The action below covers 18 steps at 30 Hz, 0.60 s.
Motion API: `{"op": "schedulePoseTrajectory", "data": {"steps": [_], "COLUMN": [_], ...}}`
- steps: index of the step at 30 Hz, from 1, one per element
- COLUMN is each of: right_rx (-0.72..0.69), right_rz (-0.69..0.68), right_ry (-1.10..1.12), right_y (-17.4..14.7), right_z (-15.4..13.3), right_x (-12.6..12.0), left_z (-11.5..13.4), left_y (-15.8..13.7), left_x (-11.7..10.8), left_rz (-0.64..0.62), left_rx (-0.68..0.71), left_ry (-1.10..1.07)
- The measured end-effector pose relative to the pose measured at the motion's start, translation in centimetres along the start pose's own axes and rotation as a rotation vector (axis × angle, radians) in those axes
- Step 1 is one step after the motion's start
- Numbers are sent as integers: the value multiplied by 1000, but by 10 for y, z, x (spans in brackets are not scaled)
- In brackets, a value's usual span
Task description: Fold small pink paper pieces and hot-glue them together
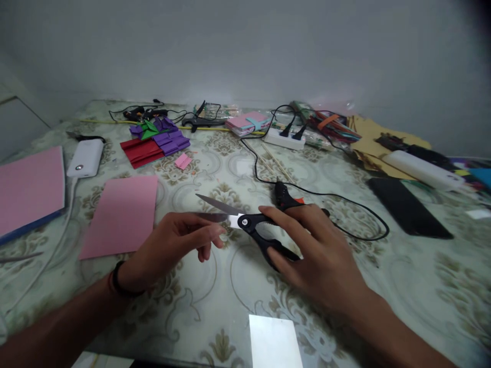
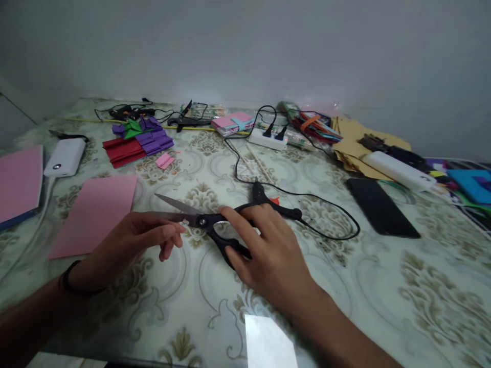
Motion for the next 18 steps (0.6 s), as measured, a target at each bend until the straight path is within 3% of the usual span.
{"op": "schedulePoseTrajectory", "data": {"steps": [9, 14, 18], "right_rx": [8, -13, -26], "right_rz": [41, 29, 35], "right_ry": [-30, -34, -41], "right_y": [-3, -4, -3], "right_z": [-16, -19, -21], "right_x": [12, 15, 14], "left_z": [-2, -3, -4], "left_y": [-2, -6, -8], "left_x": [6, 2, 7], "left_rz": [24, 35, -6], "left_rx": [16, -49, -87], "left_ry": [-156, -132, -259]}}
Point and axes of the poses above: each hand's wrist, its own y-axis towards the middle knuckle, its own x-axis out of the palm, z = x × y, the point moved 3 cm from there along y, towards the middle knuckle, and after that the axes turned 7 degrees about y, right-handed, at the moved point
